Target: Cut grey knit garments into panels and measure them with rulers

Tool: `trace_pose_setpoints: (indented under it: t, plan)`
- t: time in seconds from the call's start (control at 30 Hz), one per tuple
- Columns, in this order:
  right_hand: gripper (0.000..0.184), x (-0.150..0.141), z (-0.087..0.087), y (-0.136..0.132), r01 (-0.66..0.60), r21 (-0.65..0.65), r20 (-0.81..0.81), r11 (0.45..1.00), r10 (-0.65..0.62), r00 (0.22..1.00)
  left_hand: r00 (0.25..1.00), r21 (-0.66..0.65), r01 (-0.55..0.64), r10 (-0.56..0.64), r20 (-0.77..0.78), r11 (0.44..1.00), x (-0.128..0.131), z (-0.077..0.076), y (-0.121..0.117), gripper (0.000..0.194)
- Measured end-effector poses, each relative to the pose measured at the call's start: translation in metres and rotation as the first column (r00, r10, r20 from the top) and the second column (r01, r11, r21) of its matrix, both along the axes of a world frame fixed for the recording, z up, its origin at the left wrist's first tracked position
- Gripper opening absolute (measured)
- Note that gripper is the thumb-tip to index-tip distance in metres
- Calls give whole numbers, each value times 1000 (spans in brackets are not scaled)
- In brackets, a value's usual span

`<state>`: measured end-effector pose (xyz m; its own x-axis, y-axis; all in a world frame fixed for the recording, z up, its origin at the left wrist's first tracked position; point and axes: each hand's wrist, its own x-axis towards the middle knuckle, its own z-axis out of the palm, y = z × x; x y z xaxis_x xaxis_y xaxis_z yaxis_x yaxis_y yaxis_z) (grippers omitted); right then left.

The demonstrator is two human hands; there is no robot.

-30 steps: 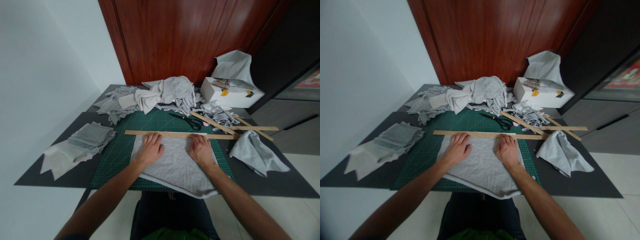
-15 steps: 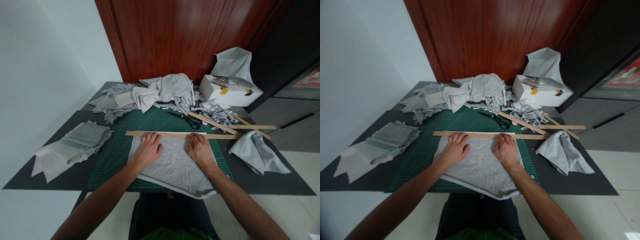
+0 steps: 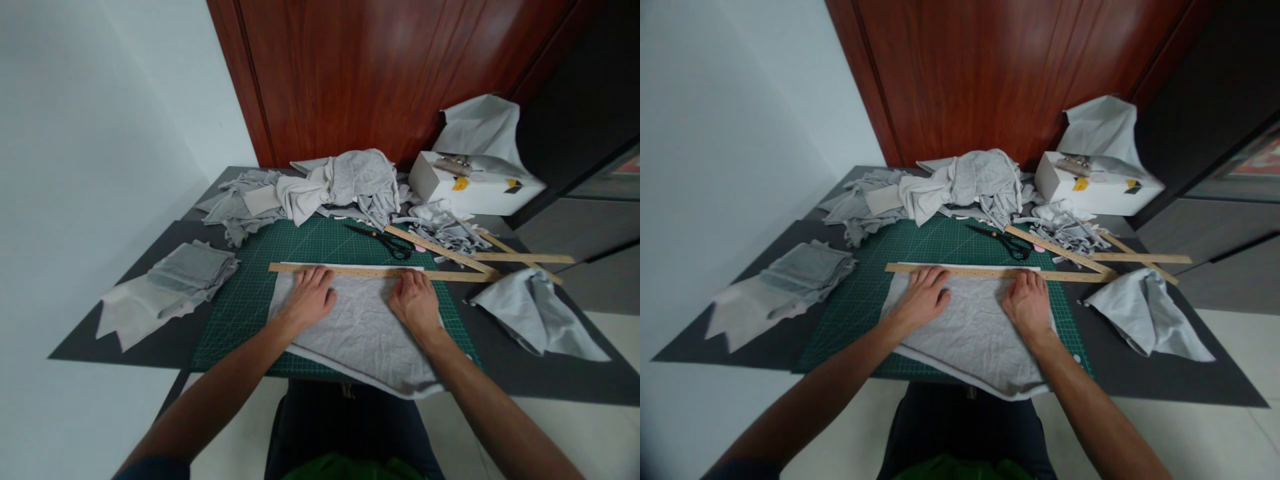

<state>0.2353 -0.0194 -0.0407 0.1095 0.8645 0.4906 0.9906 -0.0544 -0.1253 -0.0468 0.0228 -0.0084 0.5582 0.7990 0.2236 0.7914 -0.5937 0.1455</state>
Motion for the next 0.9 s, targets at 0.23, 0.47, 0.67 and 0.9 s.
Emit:
trace_pose_setpoints:
  t: [0.23, 0.47, 0.67, 0.9]
  plan:
    - [37, 2, -1, -1, -266, 23, -36, 964, 267, 963, 1000, -15, 22, -22, -3, 1000, 0, 0, -1, 37]
    - [34, -3, 0, -3, -174, 35, -49, 984, 175, 983, 999, -44, 33, -32, 13, 998, 1, 1, -2, 38]
    - [32, -3, 3, -4, -122, 55, -30, 991, 124, 992, 1000, -13, -14, 14, 23, 1000, 0, 0, -3, 37]
    - [20, -3, 6, -5, -97, 40, -1, 994, 97, 995, 998, -4, -59, 59, 26, 998, 0, 0, -4, 37]
